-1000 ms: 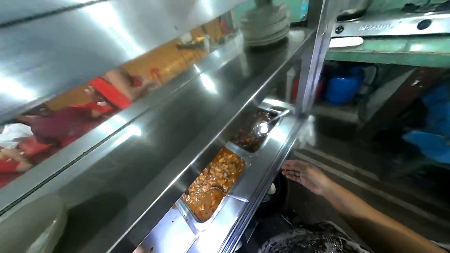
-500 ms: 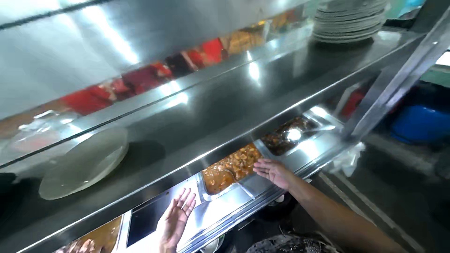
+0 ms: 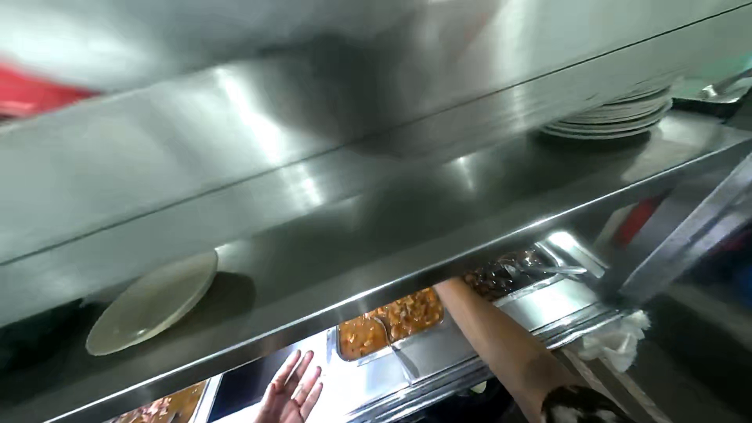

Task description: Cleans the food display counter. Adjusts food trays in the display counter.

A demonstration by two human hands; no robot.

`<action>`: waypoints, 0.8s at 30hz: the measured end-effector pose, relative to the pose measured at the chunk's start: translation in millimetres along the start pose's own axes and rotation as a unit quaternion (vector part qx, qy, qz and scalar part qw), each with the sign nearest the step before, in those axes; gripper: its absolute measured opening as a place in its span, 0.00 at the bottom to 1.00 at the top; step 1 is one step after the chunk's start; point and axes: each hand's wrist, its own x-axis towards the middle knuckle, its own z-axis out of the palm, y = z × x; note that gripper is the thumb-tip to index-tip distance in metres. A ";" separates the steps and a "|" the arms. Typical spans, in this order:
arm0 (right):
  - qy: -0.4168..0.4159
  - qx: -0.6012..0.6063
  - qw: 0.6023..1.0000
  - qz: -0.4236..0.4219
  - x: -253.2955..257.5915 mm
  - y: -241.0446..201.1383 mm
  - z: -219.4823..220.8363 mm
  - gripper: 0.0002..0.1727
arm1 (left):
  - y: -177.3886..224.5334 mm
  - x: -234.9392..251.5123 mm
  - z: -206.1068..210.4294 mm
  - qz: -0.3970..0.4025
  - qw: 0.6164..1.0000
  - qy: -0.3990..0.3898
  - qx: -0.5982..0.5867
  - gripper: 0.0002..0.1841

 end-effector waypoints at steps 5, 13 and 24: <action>-0.048 0.426 0.903 0.019 -1.9 22.9 15.6 0.13 | -28.8 46.1 46.4 -0.032 0.997 0.054 0.045 0.19; -0.158 0.408 0.899 0.001 -105.9 62.0 -78.8 0.20 | -95.0 170.7 165.3 -0.134 0.986 0.053 0.090 0.22; 0.252 0.492 0.830 -0.075 -249.9 200.5 -177.8 0.19 | -185.3 337.5 165.1 -0.255 0.950 0.136 0.120 0.18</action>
